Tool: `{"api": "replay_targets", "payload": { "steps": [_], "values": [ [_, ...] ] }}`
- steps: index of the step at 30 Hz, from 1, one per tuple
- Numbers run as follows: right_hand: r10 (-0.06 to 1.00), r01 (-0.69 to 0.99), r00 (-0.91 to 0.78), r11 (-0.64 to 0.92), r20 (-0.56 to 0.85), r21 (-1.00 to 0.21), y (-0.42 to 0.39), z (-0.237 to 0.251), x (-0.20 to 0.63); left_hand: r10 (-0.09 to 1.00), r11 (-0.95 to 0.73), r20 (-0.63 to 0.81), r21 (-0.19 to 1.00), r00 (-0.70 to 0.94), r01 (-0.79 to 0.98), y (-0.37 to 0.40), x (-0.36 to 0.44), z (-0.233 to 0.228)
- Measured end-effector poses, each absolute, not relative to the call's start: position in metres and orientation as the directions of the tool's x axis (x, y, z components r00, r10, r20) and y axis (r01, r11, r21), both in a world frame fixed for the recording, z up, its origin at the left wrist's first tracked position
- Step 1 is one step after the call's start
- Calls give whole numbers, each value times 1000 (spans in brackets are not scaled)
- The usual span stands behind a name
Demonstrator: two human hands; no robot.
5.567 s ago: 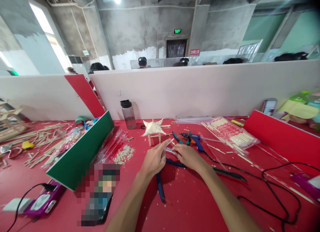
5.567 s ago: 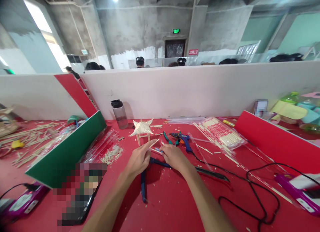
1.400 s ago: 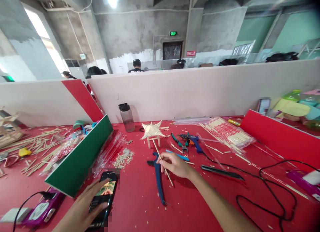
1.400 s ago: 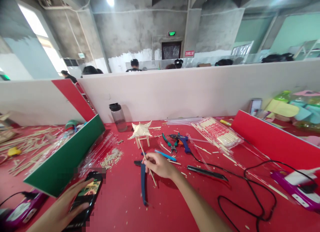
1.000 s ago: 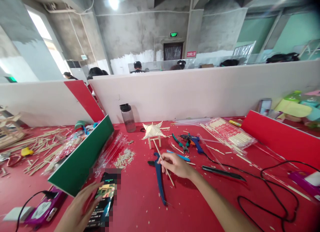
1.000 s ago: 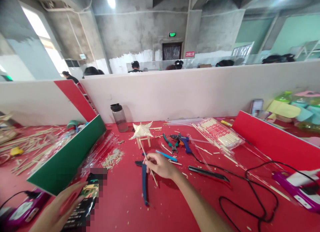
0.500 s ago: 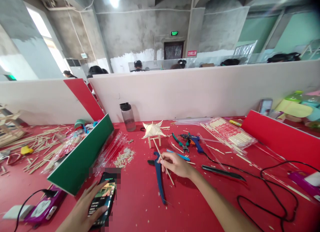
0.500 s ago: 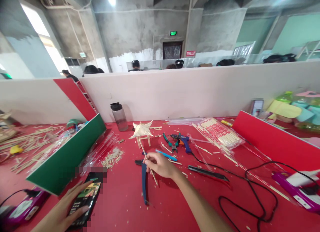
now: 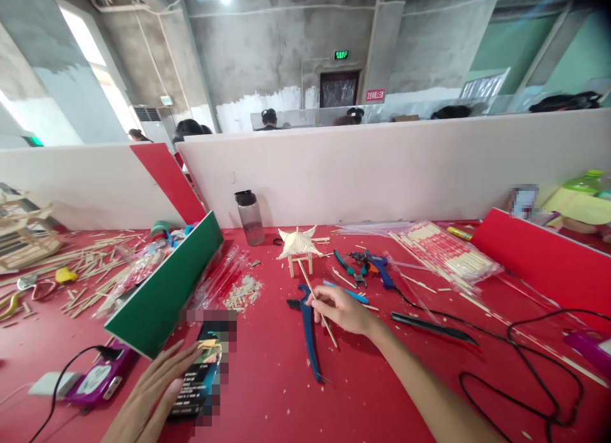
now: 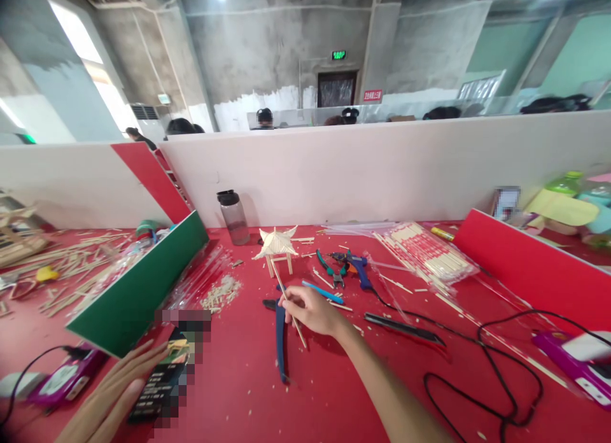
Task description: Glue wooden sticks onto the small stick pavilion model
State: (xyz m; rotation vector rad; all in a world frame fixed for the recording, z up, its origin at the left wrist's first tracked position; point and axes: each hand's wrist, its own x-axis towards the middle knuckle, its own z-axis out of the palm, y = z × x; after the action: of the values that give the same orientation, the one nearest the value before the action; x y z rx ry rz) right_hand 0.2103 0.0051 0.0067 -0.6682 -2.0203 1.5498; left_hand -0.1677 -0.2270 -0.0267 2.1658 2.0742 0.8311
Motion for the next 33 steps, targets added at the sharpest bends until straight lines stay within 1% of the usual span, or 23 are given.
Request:
{"api": "replay_targets", "payload": {
  "steps": [3,5,8,11,14,16,19,23,25,29,33],
  "values": [
    [652,75,-752,235,100,-969,5,6,210,946,-130,325,317,21,939,-230,-172,-33],
    [650,73,-754,229,97,-971,5,5,210,960,-109,277,289,26,951,-230,-174,-36],
    [648,76,-757,224,90,-972,6,6,210,979,-63,202,289,4,955,-227,-174,-34],
    [651,83,-753,235,94,-969,5,7,211,990,-22,139,346,-27,938,-227,-169,-27],
    [652,86,-752,244,98,-966,5,7,211,990,6,124,456,-71,890,-230,-162,-21],
    [652,88,-752,246,97,-965,5,8,211,978,33,157,542,-140,840,-231,-158,-19],
    [652,86,-752,246,99,-965,6,8,211,948,92,188,613,-257,785,-230,-156,-22],
    [644,61,-754,264,129,-963,6,8,211,908,171,140,737,-396,654,-226,-162,-32],
    [644,56,-753,270,137,-961,7,7,211,902,178,110,788,-418,590,-225,-164,-36],
    [646,67,-752,269,128,-961,7,4,211,916,174,68,821,-395,544,-228,-162,-39],
    [648,89,-753,268,112,-959,8,4,211,923,181,72,787,-379,590,-231,-158,-41]
  ]
}}
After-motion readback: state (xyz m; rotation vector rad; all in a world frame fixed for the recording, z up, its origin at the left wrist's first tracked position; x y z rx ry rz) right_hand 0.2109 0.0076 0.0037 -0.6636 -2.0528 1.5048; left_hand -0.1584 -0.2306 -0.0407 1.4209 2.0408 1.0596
